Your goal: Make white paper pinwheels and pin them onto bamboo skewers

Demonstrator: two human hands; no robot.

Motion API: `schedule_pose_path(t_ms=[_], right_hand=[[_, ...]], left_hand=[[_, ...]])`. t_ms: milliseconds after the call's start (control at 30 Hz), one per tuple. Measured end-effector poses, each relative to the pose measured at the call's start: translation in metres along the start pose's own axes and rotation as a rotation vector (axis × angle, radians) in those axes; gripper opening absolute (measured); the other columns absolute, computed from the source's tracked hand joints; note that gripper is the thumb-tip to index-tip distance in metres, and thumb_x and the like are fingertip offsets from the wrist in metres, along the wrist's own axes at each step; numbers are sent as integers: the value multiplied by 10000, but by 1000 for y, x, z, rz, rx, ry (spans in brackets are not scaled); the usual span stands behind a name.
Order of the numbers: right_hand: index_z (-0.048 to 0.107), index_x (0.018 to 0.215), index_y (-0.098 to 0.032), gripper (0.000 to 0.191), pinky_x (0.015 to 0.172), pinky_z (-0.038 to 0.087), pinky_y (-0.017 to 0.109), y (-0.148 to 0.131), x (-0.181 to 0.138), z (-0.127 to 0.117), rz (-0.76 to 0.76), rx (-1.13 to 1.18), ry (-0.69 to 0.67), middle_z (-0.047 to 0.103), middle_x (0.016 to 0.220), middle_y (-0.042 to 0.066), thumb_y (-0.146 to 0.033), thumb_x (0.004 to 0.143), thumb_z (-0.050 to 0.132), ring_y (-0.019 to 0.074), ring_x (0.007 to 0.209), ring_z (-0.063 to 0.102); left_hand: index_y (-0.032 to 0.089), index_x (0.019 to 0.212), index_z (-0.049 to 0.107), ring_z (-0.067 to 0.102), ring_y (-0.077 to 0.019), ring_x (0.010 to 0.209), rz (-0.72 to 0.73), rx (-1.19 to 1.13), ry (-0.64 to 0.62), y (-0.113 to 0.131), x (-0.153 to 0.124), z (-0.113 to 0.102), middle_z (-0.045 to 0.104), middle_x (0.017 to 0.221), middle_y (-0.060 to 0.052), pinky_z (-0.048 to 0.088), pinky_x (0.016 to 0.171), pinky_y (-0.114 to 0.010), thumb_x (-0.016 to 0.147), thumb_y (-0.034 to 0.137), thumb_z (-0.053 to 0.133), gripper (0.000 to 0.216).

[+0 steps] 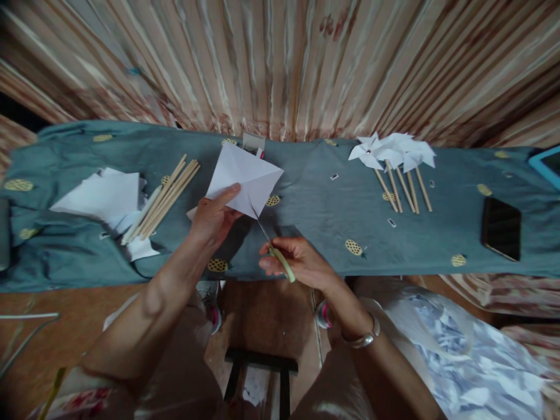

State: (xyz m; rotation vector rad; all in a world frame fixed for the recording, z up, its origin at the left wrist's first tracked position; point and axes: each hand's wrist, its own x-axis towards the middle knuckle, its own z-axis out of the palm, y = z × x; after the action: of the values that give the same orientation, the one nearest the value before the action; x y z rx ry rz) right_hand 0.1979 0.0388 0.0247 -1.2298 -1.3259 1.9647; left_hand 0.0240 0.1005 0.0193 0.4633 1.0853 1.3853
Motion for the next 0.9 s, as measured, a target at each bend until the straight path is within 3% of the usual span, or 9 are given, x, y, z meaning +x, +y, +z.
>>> schedule_pose_path(t_ms=[100,167,333,400,533,700,833,900], right_hand=[[677,874,-157,477,545,481,235,-3,-9,-15,-8,-28,-49,672,651,2,-571,664,787,104,554,586],[690,896,-145,533,546,466,238,-3,-12,-25,-49,-24,1,687,661,25,-621,666,763,107,556,574],[684,911,-212,462,594,486,264,-2,-6,-47,-318,32,493,707,728,10,-542,621,825,124,588,583],[678,910,-231,439,632,501,282,-1,-2,-52,-368,7,611,702,747,-1,-507,609,839,139,635,608],[680,900,-239,446,642,500,274,-2,3,-51,-332,16,618,680,751,-28,-426,547,878,133,665,613],[660,827,-225,451,498,396,226,-2,6,-40,-276,42,545,583,620,-75,-375,478,904,77,512,463],[627,796,-222,466,479,354,219,-1,13,-36,-326,103,678,544,605,-85,-384,454,900,68,501,414],[608,800,-222,468,492,358,219,-1,16,-33,-360,138,762,546,619,-84,-400,469,888,71,517,429]], left_hand=[[199,780,682,695,-255,976,15,23,35,6,2,-3,754,900,-31,582,755,-349,717,204,728,78],[214,753,678,687,-261,1004,-1,54,51,7,2,-4,756,899,-29,571,763,-349,730,188,707,45],[211,774,714,694,-224,887,-33,111,-99,-5,-3,-5,756,833,-13,544,775,-323,690,167,729,96],[185,783,729,686,-205,779,-50,146,-174,-11,-6,-5,748,794,-25,532,745,-315,670,171,742,115],[158,762,735,673,-217,745,-110,292,-245,-18,-14,-2,736,758,-42,519,758,-337,635,172,751,129],[141,722,728,674,-254,780,-124,384,-321,-19,-18,0,741,762,-58,510,828,-382,577,252,806,199],[153,824,731,691,-277,862,-193,191,-358,-21,-22,3,752,842,-99,540,818,-401,658,502,764,388],[169,895,726,683,-291,950,-212,76,-388,-25,-26,6,750,941,-108,551,823,-407,664,537,758,436]])
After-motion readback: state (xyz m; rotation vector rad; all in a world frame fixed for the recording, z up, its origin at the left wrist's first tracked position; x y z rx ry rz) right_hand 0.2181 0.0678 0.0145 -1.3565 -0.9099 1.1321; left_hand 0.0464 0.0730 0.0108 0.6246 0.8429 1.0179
